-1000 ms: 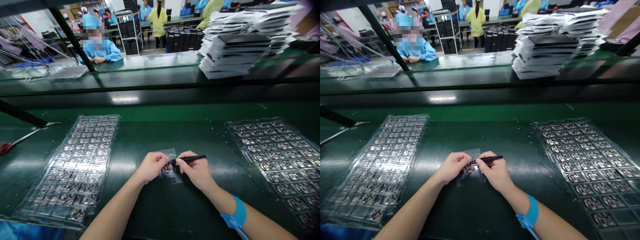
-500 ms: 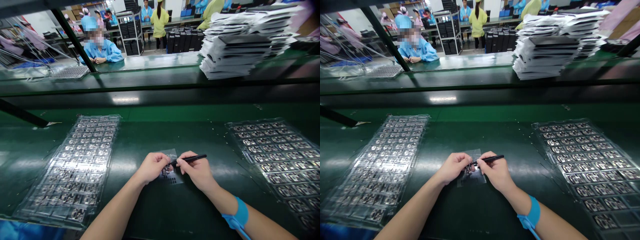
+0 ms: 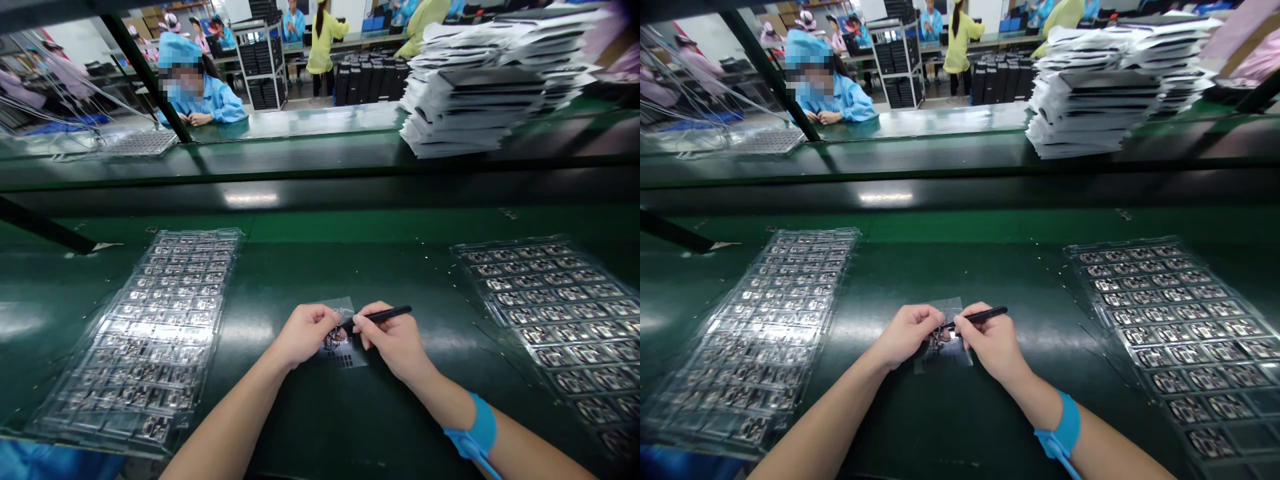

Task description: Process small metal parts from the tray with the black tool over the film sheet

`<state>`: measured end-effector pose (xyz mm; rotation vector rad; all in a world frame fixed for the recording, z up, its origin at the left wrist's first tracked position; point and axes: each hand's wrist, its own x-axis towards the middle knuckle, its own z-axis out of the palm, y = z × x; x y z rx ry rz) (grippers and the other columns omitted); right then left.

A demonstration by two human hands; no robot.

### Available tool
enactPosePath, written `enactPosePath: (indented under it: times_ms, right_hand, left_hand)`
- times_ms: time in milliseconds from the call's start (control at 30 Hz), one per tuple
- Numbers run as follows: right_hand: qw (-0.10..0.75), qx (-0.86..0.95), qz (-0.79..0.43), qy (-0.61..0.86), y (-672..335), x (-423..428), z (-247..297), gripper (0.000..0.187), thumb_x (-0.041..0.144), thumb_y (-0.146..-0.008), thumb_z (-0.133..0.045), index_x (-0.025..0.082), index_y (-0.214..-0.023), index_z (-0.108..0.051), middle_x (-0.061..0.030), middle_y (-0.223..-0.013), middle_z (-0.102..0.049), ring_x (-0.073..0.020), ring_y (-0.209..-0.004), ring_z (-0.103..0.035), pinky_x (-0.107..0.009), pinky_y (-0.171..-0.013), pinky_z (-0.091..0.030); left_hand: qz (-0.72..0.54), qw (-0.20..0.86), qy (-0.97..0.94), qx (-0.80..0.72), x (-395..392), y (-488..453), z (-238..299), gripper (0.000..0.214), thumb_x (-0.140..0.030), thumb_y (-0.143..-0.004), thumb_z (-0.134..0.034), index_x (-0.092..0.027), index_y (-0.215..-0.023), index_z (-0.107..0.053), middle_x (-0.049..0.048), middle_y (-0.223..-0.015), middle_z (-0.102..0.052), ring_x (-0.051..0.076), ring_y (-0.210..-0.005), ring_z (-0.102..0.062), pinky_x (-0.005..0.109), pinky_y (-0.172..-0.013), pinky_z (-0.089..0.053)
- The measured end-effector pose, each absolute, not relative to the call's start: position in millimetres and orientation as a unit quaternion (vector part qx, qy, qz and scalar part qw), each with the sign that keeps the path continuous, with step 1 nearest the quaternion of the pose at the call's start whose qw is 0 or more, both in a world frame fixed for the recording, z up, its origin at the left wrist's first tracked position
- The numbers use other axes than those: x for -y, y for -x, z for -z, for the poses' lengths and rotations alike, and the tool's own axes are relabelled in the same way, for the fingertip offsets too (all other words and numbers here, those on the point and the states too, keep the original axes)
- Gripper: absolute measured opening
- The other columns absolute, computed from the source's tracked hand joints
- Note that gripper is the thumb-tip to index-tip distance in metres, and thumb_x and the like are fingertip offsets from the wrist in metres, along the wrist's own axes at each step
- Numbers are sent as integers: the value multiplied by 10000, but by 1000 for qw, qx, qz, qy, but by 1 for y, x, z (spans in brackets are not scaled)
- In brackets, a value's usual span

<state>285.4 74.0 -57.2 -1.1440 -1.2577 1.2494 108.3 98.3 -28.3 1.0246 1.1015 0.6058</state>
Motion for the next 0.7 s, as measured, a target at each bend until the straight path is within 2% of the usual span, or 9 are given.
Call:
enactPosePath:
  times_ms: [233,500,600,700]
  right_hand:
    - [489,517,-514,479,-285,-74,58,280,425,-873,-680,160,-801,-624,-22,-601,-613,-153,-449,-553,-232,-436,-432]
    - [476,540,-487,494,-284,-74,51,279,429,-868,-656,169,-779,-615,4,-516,-558,-164,-440,-544,-237,-431,-427]
    - [472,565,-454,502,-283,-73,49,235,386,-878,-631,175,-775,-623,10,-515,-551,-163,-447,-536,-238,-436,-422]
    - [472,615,-377,507,-283,-69,46,171,329,-883,-614,193,-785,-649,-16,-631,-615,-181,-543,-581,-257,-508,-462]
  left_hand:
    - [-269,686,-460,-495,-98,-108,28,296,-409,-816,-627,-131,-714,-623,50,-708,-685,127,-641,-601,220,-622,-442]
    - [-266,684,-466,-494,-98,-108,28,322,-438,-814,-627,-133,-712,-632,51,-715,-688,129,-630,-601,227,-615,-446]
    - [-270,685,-465,-491,-98,-107,30,300,-416,-820,-627,-133,-719,-630,48,-719,-688,125,-644,-606,218,-618,-443]
    - [-276,689,-461,-488,-98,-107,31,283,-395,-824,-622,-133,-717,-623,47,-720,-686,126,-661,-610,214,-625,-443]
